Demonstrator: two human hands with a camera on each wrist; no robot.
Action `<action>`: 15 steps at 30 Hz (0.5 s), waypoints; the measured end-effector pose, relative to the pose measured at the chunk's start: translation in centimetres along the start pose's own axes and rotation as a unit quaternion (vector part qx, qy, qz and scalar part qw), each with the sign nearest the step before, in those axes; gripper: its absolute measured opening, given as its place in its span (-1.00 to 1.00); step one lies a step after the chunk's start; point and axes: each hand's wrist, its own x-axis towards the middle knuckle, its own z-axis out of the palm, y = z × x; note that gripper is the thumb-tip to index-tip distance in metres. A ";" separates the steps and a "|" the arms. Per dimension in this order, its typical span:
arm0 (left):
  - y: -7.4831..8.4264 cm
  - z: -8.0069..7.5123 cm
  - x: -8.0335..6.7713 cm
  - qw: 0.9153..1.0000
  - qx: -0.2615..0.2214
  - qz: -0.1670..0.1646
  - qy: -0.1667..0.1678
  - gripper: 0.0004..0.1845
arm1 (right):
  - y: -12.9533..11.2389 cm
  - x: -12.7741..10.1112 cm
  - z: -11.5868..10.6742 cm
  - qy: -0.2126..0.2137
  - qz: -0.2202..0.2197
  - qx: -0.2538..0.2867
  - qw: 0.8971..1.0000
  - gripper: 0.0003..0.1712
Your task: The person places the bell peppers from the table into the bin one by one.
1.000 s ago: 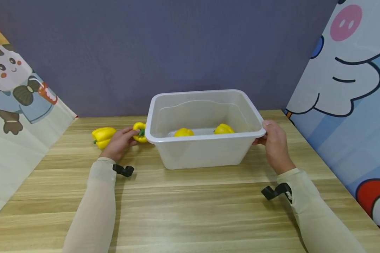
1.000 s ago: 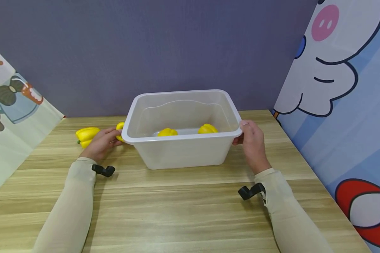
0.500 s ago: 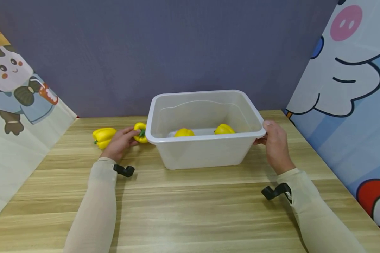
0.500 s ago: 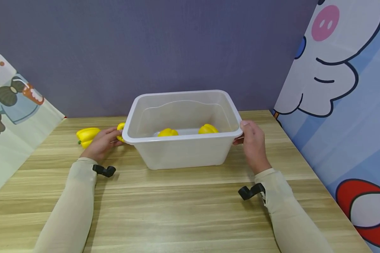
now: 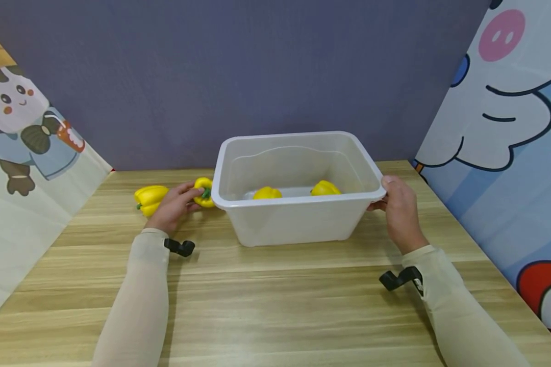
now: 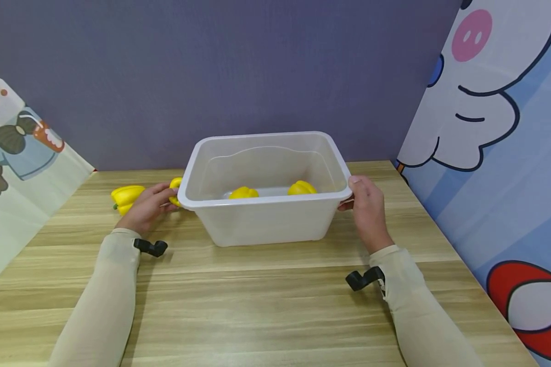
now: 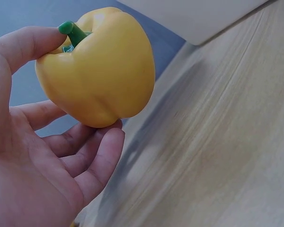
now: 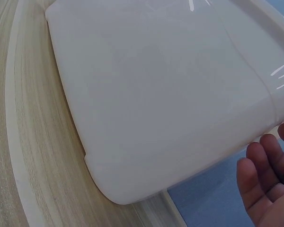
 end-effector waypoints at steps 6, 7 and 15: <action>0.1 0.1 -0.3 1.000 0.017 0.005 0.007 -0.23 | -0.2 -0.1 0.1 0.002 0.013 -0.026 1.000 -0.65; 0.1 0.1 -0.4 1.000 0.017 0.006 0.009 -0.23 | -0.3 -0.1 0.1 0.001 0.014 -0.031 0.999 -0.63; 0.4 0.0 -0.5 1.000 0.019 0.003 0.011 -0.18 | -0.3 -0.2 -0.2 -0.011 0.002 -0.090 0.996 -0.53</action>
